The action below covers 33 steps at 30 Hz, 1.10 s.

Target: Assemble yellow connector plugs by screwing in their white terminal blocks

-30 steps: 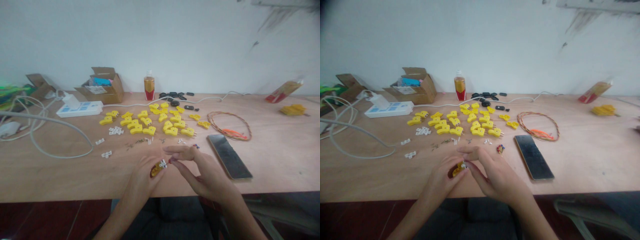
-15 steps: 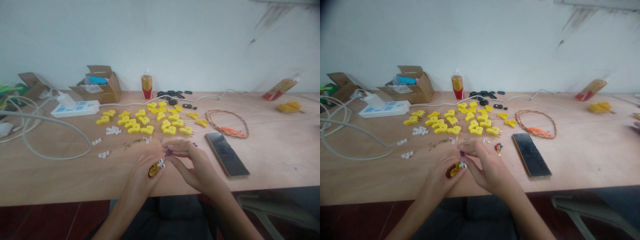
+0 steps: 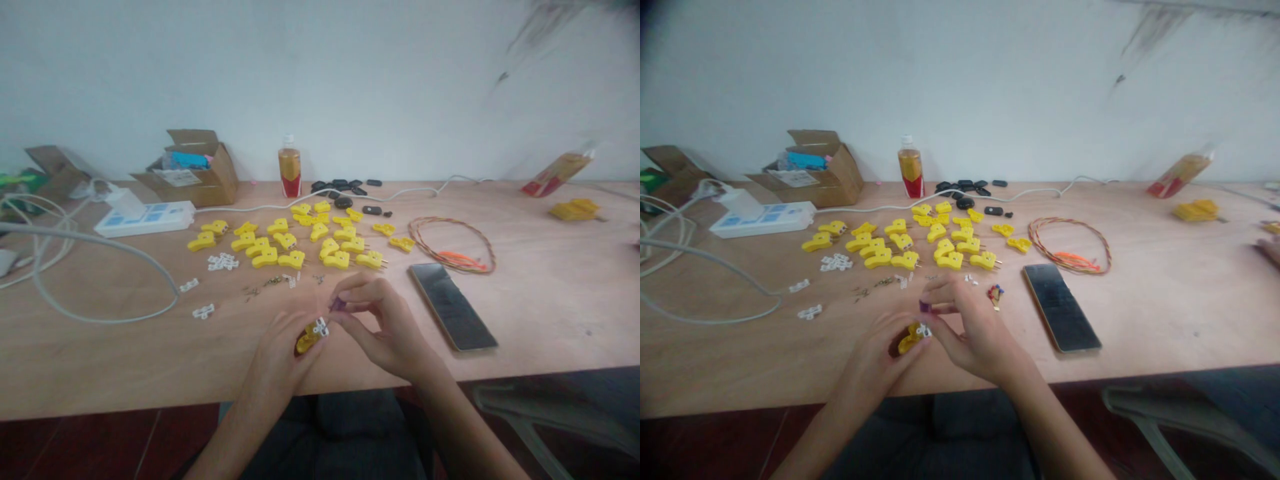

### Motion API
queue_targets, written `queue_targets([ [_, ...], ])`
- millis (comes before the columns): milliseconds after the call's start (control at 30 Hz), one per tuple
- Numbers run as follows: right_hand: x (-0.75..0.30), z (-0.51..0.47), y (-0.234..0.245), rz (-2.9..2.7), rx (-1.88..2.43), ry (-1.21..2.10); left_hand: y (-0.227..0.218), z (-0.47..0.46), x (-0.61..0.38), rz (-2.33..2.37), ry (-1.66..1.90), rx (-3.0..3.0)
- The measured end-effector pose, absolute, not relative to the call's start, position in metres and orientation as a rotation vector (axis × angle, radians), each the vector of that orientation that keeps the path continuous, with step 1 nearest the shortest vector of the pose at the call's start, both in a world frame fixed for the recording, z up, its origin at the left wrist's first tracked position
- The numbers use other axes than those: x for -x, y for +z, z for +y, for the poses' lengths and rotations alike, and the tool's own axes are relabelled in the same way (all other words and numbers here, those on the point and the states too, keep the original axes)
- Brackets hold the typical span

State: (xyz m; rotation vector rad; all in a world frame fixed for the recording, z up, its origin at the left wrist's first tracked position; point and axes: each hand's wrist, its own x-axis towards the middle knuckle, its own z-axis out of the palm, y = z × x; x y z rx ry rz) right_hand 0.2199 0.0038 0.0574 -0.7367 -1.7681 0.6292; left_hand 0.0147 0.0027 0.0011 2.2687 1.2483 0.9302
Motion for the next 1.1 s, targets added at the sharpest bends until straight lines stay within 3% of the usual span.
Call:
queue_targets([
  [333, -0.248, -0.011, 0.031, -1.361, 0.774, 0.479, -0.003, -0.002, -0.014, 1.281, 1.009, -2.194],
  [600, -0.261, -0.038, 0.006, -1.946, 0.871, 0.269, -0.001, -0.005, -0.012, 1.291, 0.947, -2.221],
  [867, -0.259, -0.035, 0.006, -1.871, 0.837, 0.181, -0.001, 0.002, -0.011, 1.325, 0.927, -2.433],
  [1100, -0.258, -0.036, -0.002, -1.972, 0.900, 0.276, 0.001, 0.026, -0.008, 1.247, 0.571, -2.736],
])
